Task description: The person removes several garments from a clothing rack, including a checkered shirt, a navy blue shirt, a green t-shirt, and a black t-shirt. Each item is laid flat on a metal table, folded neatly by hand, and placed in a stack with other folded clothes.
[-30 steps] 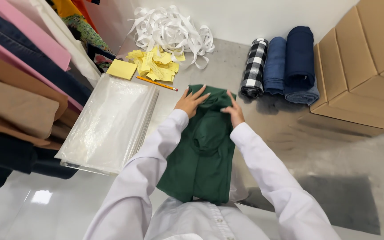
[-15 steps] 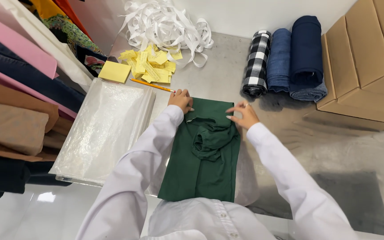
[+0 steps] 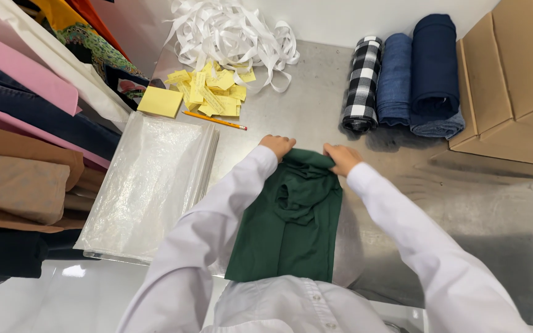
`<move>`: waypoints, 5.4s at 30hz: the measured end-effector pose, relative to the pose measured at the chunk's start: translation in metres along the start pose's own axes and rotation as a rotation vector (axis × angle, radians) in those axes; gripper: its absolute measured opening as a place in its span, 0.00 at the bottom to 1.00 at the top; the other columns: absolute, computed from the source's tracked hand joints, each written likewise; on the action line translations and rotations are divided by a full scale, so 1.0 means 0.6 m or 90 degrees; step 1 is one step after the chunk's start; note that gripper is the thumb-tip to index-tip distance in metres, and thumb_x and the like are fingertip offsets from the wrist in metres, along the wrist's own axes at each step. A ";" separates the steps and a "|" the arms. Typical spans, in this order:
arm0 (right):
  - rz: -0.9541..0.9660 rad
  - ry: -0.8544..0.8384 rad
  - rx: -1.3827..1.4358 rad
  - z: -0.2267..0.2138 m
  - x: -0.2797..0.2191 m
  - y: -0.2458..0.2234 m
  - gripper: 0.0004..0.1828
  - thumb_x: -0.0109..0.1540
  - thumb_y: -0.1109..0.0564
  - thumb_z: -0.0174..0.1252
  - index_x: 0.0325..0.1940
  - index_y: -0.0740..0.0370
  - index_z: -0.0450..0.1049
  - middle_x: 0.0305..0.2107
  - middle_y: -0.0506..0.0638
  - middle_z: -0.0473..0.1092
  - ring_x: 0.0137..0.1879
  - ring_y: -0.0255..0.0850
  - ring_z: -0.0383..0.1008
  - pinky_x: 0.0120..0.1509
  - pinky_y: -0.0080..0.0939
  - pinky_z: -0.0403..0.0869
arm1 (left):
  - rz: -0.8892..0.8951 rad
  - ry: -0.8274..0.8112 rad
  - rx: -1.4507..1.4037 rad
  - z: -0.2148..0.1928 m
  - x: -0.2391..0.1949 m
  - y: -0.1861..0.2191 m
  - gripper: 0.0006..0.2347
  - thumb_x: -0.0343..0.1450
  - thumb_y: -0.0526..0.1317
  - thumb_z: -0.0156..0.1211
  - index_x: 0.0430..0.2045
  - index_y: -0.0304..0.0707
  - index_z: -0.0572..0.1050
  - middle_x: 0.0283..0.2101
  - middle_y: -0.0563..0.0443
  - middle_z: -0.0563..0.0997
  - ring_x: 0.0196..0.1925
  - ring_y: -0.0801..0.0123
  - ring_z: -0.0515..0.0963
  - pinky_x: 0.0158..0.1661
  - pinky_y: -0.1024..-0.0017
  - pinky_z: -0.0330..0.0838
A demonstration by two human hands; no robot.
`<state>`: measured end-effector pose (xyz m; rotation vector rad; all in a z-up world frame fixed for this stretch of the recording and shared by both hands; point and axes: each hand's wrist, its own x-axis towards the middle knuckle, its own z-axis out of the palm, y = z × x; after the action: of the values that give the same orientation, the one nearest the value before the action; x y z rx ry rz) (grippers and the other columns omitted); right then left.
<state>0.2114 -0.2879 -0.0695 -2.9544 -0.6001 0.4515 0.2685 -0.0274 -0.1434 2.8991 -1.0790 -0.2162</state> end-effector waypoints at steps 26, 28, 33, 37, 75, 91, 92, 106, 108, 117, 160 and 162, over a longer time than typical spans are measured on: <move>-0.050 0.025 0.185 0.076 -0.033 0.015 0.25 0.47 0.47 0.75 0.45 0.49 0.75 0.31 0.42 0.73 0.45 0.44 0.75 0.53 0.47 0.73 | -0.009 -0.091 0.071 -0.069 -0.081 0.069 0.16 0.71 0.32 0.57 0.52 0.51 0.69 0.54 0.47 0.69 0.60 0.49 0.67 0.60 0.39 0.47; -0.060 0.046 0.121 0.069 -0.045 -0.003 0.19 0.49 0.48 0.72 0.40 0.48 0.75 0.29 0.41 0.72 0.44 0.44 0.74 0.52 0.48 0.72 | -0.010 -0.139 0.048 -0.007 -0.052 0.045 0.16 0.71 0.32 0.56 0.53 0.50 0.73 0.53 0.47 0.75 0.61 0.49 0.69 0.64 0.32 0.39; -0.100 0.231 -0.131 0.103 -0.061 0.014 0.24 0.54 0.47 0.67 0.48 0.48 0.64 0.29 0.43 0.72 0.46 0.40 0.74 0.51 0.40 0.76 | 0.064 0.249 0.099 0.039 -0.050 0.036 0.11 0.71 0.34 0.55 0.46 0.42 0.68 0.42 0.44 0.77 0.44 0.51 0.81 0.42 0.58 0.75; -0.107 0.323 -0.221 0.128 -0.080 0.007 0.23 0.53 0.49 0.67 0.45 0.50 0.63 0.28 0.44 0.71 0.44 0.40 0.74 0.48 0.39 0.77 | 0.076 0.493 0.165 0.052 -0.081 0.062 0.02 0.70 0.36 0.55 0.32 0.45 0.70 0.31 0.53 0.71 0.30 0.61 0.79 0.25 0.67 0.77; -0.115 0.344 -0.003 0.126 -0.169 -0.030 0.38 0.57 0.41 0.61 0.72 0.46 0.64 0.60 0.53 0.64 0.64 0.52 0.67 0.68 0.56 0.60 | 0.135 0.358 0.158 0.024 -0.101 0.051 0.08 0.70 0.37 0.60 0.36 0.43 0.66 0.41 0.50 0.64 0.31 0.50 0.82 0.25 0.57 0.77; -0.303 0.491 0.098 0.121 -0.260 -0.131 0.11 0.63 0.54 0.58 0.47 0.48 0.81 0.58 0.43 0.74 0.61 0.45 0.72 0.56 0.41 0.69 | -0.114 0.199 -0.069 -0.006 -0.191 0.056 0.32 0.58 0.34 0.61 0.62 0.46 0.67 0.61 0.51 0.64 0.62 0.53 0.69 0.55 0.49 0.71; -0.322 0.466 0.111 0.130 -0.261 -0.128 0.11 0.62 0.58 0.57 0.46 0.49 0.81 0.57 0.42 0.75 0.61 0.45 0.73 0.56 0.42 0.70 | -0.043 0.139 -0.109 -0.022 -0.181 0.080 0.29 0.65 0.43 0.61 0.64 0.47 0.66 0.59 0.50 0.69 0.61 0.54 0.72 0.57 0.47 0.69; -0.049 0.177 0.410 0.056 -0.235 -0.082 0.36 0.53 0.44 0.73 0.64 0.47 0.71 0.54 0.48 0.75 0.64 0.51 0.72 0.68 0.57 0.68 | 0.056 0.120 0.114 0.051 -0.160 0.174 0.36 0.50 0.45 0.84 0.46 0.40 0.62 0.47 0.46 0.67 0.51 0.53 0.71 0.49 0.55 0.68; -0.029 -0.016 0.191 0.055 -0.215 -0.097 0.55 0.46 0.31 0.73 0.73 0.40 0.59 0.58 0.50 0.73 0.65 0.55 0.71 0.72 0.61 0.66 | 0.028 0.126 0.088 0.073 -0.170 0.188 0.38 0.48 0.40 0.82 0.49 0.40 0.60 0.48 0.45 0.70 0.53 0.52 0.72 0.50 0.55 0.68; -0.203 0.570 -0.283 0.216 -0.202 -0.102 0.21 0.63 0.59 0.53 0.60 0.50 0.71 0.57 0.49 0.69 0.55 0.47 0.75 0.53 0.43 0.75 | -0.035 0.052 -0.006 -0.091 -0.261 0.224 0.32 0.60 0.57 0.70 0.51 0.46 0.60 0.49 0.50 0.64 0.53 0.56 0.67 0.53 0.54 0.61; -0.038 0.032 0.249 0.095 -0.215 -0.138 0.28 0.54 0.39 0.68 0.55 0.46 0.72 0.41 0.48 0.75 0.51 0.48 0.76 0.58 0.52 0.73 | 0.065 -0.007 -0.164 -0.044 -0.285 0.193 0.27 0.56 0.58 0.70 0.37 0.49 0.60 0.43 0.54 0.62 0.50 0.58 0.67 0.48 0.60 0.64; -0.128 0.135 0.149 0.120 -0.205 -0.131 0.25 0.54 0.43 0.66 0.53 0.46 0.71 0.38 0.47 0.72 0.48 0.49 0.76 0.55 0.51 0.74 | 0.007 -0.026 -0.318 -0.083 -0.293 0.186 0.25 0.66 0.50 0.70 0.50 0.47 0.61 0.52 0.44 0.64 0.47 0.36 0.78 0.49 0.47 0.76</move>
<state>0.0526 -0.2620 -0.0932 -2.6418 -0.7514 0.1734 0.0722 0.0023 -0.0640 2.4503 -0.8884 -0.4703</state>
